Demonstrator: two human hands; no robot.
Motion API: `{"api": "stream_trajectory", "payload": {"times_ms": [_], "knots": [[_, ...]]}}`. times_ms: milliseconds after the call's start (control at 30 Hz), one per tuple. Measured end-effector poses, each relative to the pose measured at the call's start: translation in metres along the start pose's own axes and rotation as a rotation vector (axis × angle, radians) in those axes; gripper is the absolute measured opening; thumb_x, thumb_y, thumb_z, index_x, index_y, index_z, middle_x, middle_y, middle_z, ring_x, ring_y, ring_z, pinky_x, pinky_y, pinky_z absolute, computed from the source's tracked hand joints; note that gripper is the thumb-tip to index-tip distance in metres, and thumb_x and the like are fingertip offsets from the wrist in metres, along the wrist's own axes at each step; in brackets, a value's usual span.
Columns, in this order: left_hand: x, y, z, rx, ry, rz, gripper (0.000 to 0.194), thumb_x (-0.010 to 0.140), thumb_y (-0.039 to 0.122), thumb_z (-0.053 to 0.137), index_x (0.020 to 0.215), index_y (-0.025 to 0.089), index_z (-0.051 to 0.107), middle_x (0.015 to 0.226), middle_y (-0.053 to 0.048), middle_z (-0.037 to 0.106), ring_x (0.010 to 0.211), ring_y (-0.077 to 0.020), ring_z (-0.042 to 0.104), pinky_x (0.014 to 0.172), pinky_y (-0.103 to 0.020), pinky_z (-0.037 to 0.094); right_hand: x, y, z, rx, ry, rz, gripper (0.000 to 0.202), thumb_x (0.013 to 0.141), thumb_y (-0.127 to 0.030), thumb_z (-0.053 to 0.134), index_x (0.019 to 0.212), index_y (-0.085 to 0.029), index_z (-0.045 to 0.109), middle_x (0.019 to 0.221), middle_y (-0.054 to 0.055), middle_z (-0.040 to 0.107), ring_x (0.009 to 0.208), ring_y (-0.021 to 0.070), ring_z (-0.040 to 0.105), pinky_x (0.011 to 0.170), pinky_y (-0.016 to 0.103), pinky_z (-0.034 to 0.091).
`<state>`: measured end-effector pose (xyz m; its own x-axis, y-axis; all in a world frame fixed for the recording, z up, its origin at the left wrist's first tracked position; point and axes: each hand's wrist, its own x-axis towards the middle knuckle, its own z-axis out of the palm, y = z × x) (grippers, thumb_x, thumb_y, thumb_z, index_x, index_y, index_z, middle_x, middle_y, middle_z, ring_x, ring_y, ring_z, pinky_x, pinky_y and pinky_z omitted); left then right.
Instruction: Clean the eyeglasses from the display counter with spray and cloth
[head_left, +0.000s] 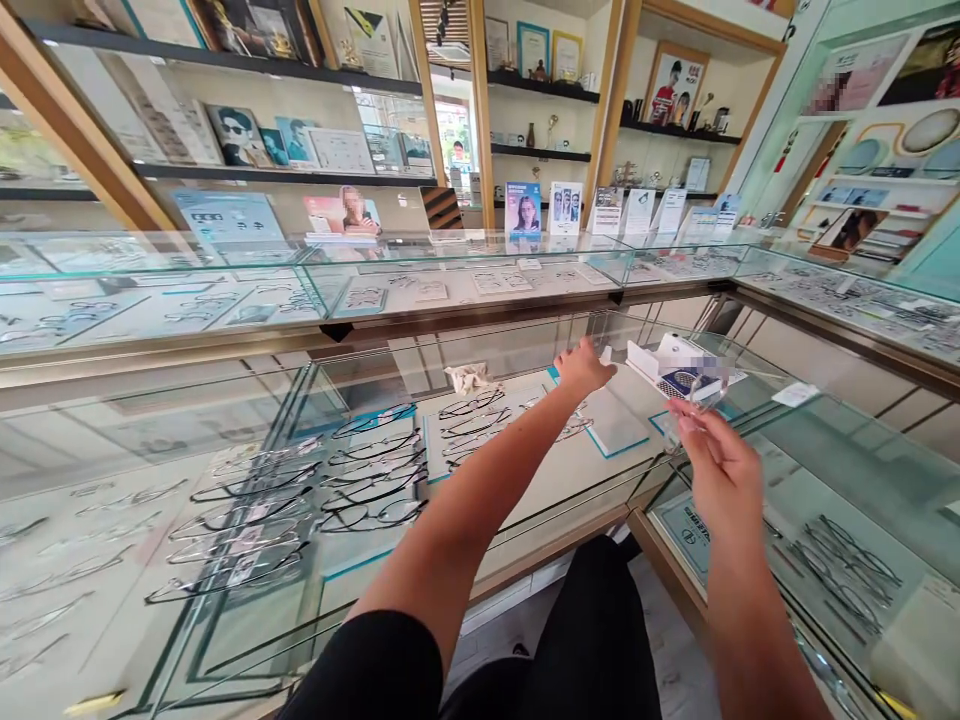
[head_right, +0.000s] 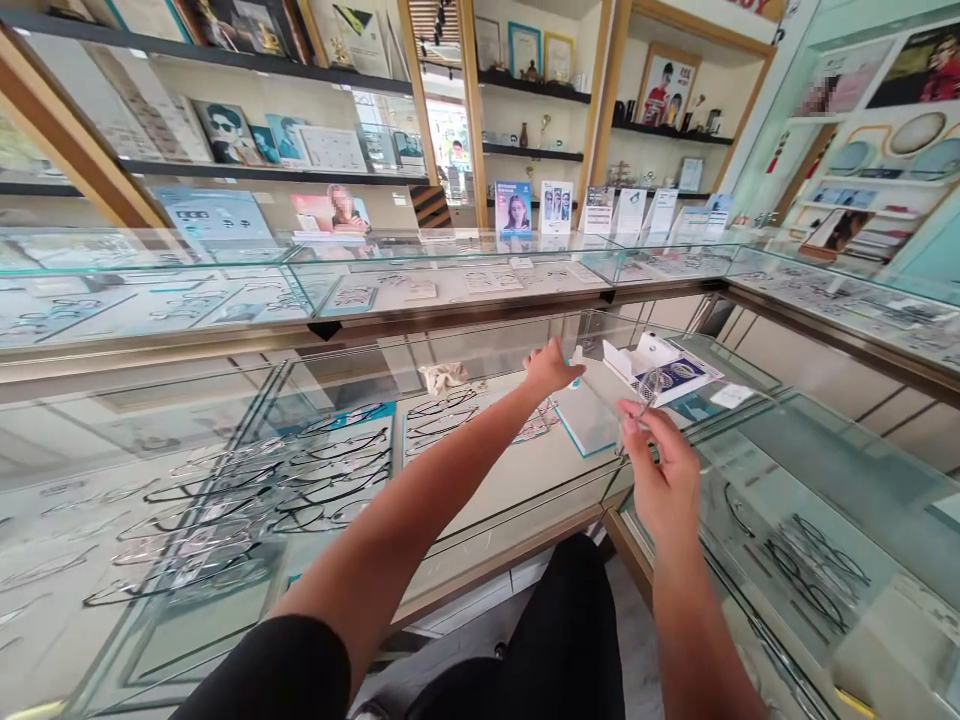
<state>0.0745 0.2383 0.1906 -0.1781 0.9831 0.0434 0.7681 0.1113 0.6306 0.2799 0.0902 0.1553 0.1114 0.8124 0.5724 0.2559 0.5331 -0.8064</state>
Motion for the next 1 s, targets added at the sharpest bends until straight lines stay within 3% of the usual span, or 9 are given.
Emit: {"api": "stream_trajectory", "payload": {"times_ms": [67,200,367,500,533,633,767,900,1000], "knots": [[0.013,0.007,0.018,0.02,-0.066,-0.028,0.07,0.084,0.039,0.086,0.145,0.016,0.06,0.152,-0.025,0.071,0.154,-0.0483,0.052,0.125,-0.057,0.035,-0.011,0.003,-0.019,-0.01,0.029,0.035,0.039,0.102,-0.058,0.073,0.126,-0.031,0.086,0.134,0.012,0.085,0.117,0.035,0.082,0.097,0.052,0.068],[0.023,0.004,0.034,0.002,-0.075,-0.017,0.044,0.088,0.021,0.075,0.13,0.015,0.068,0.141,-0.026,0.076,0.153,-0.0446,0.056,0.13,-0.06,0.026,-0.019,0.003,-0.037,0.003,0.045,0.071,0.036,0.101,-0.057,0.075,0.126,-0.034,0.086,0.134,0.011,0.085,0.113,0.0354,0.083,0.093,0.052,0.07],[0.014,-0.015,0.006,-0.16,-0.016,0.07,0.029,0.098,0.026,0.068,0.126,0.019,0.066,0.124,-0.019,0.081,0.132,-0.0382,0.071,0.123,-0.06,0.04,-0.009,-0.002,-0.012,0.047,-0.03,0.057,0.035,0.102,-0.056,0.073,0.125,-0.034,0.087,0.136,0.011,0.085,0.115,0.0359,0.083,0.091,0.051,0.07],[-0.02,-0.06,-0.056,-0.412,0.07,0.204,0.033,0.106,0.034,0.058,0.138,0.026,0.053,0.125,-0.009,0.076,0.116,-0.0242,0.075,0.097,-0.041,0.062,0.001,-0.005,0.034,0.126,-0.129,0.016,0.033,0.105,-0.056,0.071,0.122,-0.031,0.087,0.133,0.011,0.086,0.121,0.0355,0.081,0.103,0.054,0.067],[-0.032,-0.076,-0.074,-0.635,0.08,0.264,0.037,0.104,0.037,0.061,0.139,0.027,0.051,0.123,-0.008,0.075,0.112,-0.0243,0.075,0.09,-0.041,0.064,0.003,-0.006,0.047,0.158,-0.162,0.007,0.033,0.105,-0.055,0.071,0.121,-0.03,0.087,0.133,0.011,0.086,0.122,0.0353,0.081,0.107,0.055,0.065],[-0.077,-0.129,-0.13,-1.001,0.125,0.331,0.055,0.091,0.045,0.079,0.138,0.032,0.054,0.109,-0.002,0.07,0.104,-0.0229,0.074,0.079,-0.037,0.066,0.008,-0.015,0.093,0.286,-0.278,-0.015,0.034,0.106,-0.056,0.072,0.12,-0.028,0.086,0.131,0.012,0.086,0.124,0.0349,0.08,0.112,0.056,0.062],[-0.131,-0.191,-0.188,-1.078,0.239,0.266,0.05,0.08,0.051,0.085,0.123,0.029,0.071,0.085,0.002,0.064,0.075,-0.0167,0.065,0.064,-0.029,0.059,0.012,-0.039,0.164,0.47,-0.472,-0.029,0.034,0.105,-0.058,0.073,0.117,-0.028,0.086,0.13,0.012,0.086,0.122,0.032,0.081,0.113,0.053,0.06],[-0.16,-0.227,-0.214,-1.108,0.279,0.208,0.072,0.081,0.095,0.067,0.072,0.024,0.064,0.065,-0.001,0.05,0.058,-0.016,0.052,0.05,-0.03,0.045,0.013,-0.066,0.245,0.586,-0.66,-0.065,0.042,0.104,-0.067,0.071,0.111,-0.027,0.082,0.125,0.012,0.086,0.12,0.0292,0.081,0.11,0.048,0.061],[-0.169,-0.239,-0.214,-1.147,0.266,0.187,0.087,0.078,0.11,0.048,0.059,0.026,0.052,0.057,0.001,0.039,0.051,-0.0151,0.043,0.047,-0.031,0.037,0.008,-0.076,0.295,0.629,-0.755,-0.06,0.054,0.099,-0.078,0.069,0.104,-0.025,0.078,0.114,0.011,0.086,0.109,0.027,0.081,0.105,0.044,0.062]]}}
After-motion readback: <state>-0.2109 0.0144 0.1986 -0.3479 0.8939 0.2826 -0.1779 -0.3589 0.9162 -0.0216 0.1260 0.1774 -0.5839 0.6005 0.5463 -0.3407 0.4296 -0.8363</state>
